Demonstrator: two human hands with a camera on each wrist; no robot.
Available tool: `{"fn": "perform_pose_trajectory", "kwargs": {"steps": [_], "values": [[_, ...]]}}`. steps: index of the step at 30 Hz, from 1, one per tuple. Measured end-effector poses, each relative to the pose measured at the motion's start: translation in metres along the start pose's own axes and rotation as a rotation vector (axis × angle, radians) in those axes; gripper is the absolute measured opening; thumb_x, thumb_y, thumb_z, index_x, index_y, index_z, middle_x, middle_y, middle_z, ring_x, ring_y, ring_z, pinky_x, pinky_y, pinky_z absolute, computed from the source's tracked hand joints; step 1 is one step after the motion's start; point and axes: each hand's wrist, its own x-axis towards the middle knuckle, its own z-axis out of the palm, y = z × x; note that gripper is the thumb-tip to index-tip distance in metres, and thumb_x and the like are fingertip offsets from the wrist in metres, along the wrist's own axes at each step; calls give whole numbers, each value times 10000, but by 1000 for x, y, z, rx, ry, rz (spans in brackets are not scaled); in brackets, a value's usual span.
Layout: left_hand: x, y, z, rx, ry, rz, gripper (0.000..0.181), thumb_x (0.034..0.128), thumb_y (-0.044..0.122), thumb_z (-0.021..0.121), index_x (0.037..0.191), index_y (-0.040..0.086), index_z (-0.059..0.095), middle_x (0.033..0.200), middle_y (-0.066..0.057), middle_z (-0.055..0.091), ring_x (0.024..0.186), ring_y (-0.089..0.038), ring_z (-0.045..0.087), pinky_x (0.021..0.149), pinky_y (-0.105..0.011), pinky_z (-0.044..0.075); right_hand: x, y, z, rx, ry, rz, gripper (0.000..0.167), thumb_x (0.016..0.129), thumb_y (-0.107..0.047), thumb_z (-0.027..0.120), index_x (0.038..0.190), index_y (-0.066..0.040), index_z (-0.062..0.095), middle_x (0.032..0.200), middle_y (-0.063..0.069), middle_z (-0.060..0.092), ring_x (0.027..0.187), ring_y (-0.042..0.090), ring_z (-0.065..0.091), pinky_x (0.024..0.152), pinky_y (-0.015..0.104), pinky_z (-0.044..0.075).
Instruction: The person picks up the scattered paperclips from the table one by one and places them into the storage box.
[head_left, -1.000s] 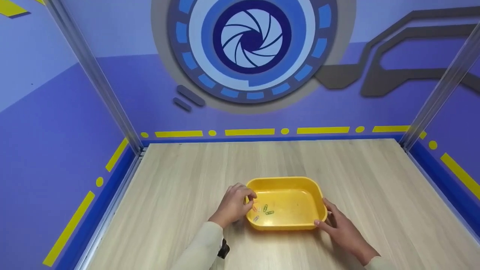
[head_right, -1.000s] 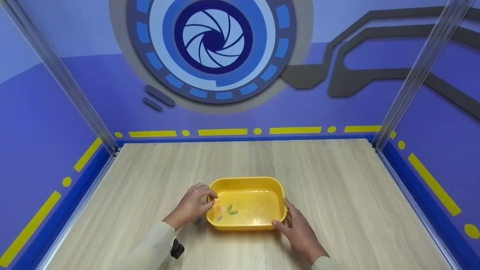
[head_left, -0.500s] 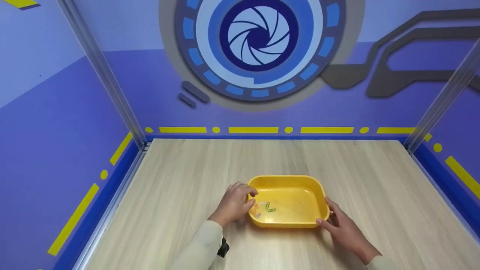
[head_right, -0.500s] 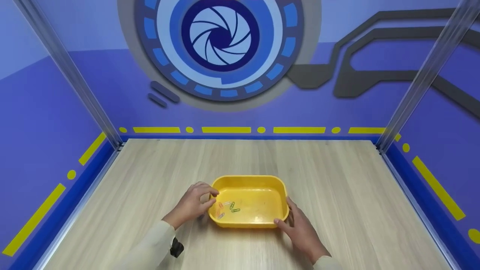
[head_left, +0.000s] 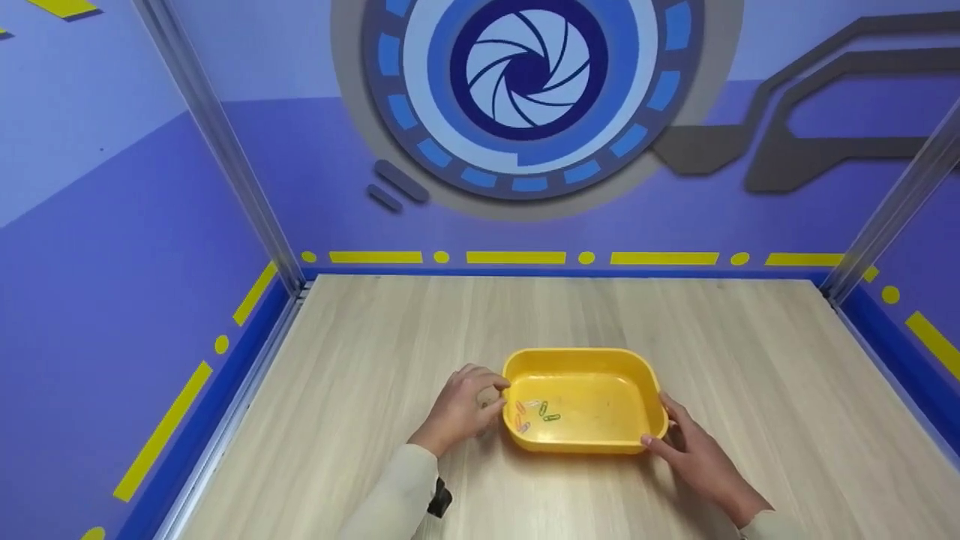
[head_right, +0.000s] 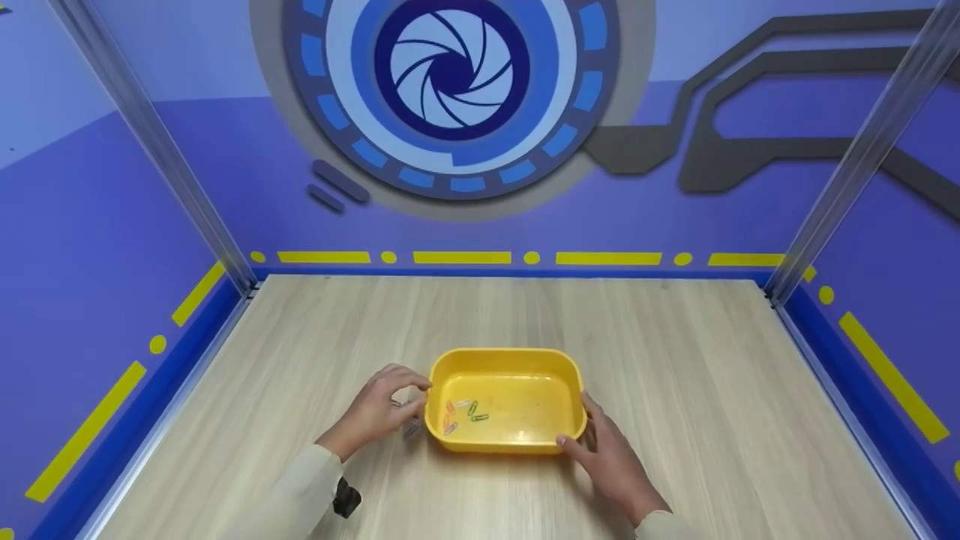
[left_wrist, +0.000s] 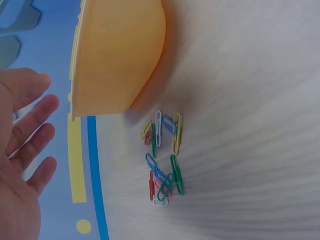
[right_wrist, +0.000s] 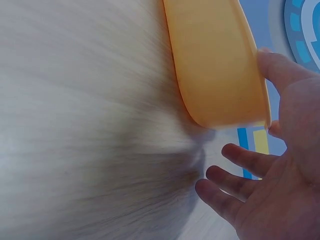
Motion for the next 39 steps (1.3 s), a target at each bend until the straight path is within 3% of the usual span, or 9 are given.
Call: {"fn": "perform_pose_trajectory", "kwargs": {"steps": [8, 15, 22, 32, 39], "values": [[-6, -10, -3, -8, 15, 50, 212, 869, 195, 699, 1080, 216, 709, 1069, 107, 682, 1051, -100, 592, 946, -342, 478, -2, 0, 1, 22, 6, -11, 948, 873, -600, 576, 1563, -201, 61, 1553, 223, 281, 1403, 433, 330, 1112, 590, 278], [-14, -25, -6, -14, 30, 16, 212, 878, 206, 693, 1089, 218, 709, 1072, 101, 679, 1042, -108, 588, 916, -343, 498, -1, -2, 2, 1, 6, 16, 962, 862, -604, 589, 1563, -198, 70, 1548, 231, 286, 1393, 439, 342, 1102, 581, 298], [-27, -43, -5, -16, 85, 28, 192, 875, 213, 704, 1063, 176, 717, 1011, 72, 694, 990, -128, 602, 899, -368, 486, -1, -2, 0, -17, 0, 24, 965, 859, -606, 590, 1561, -190, 76, 1542, 238, 292, 1391, 445, 342, 1099, 568, 314], [-34, -60, -5, -23, 53, -93, 188, 865, 211, 715, 1052, 191, 712, 1030, 80, 685, 1024, -109, 582, 928, -399, 469, -4, -4, -2, -19, 7, -5, 965, 860, -604, 592, 1558, -162, 93, 1534, 242, 308, 1400, 436, 331, 1112, 569, 291], [-35, -73, -5, 34, 60, -95, 191, 838, 158, 734, 1026, 191, 718, 1016, 76, 689, 1011, -132, 592, 897, -404, 461, -4, -2, -2, 4, -6, -12, 957, 866, -609, 577, 1559, -168, 86, 1555, 232, 275, 1413, 443, 300, 1119, 588, 266]]}}
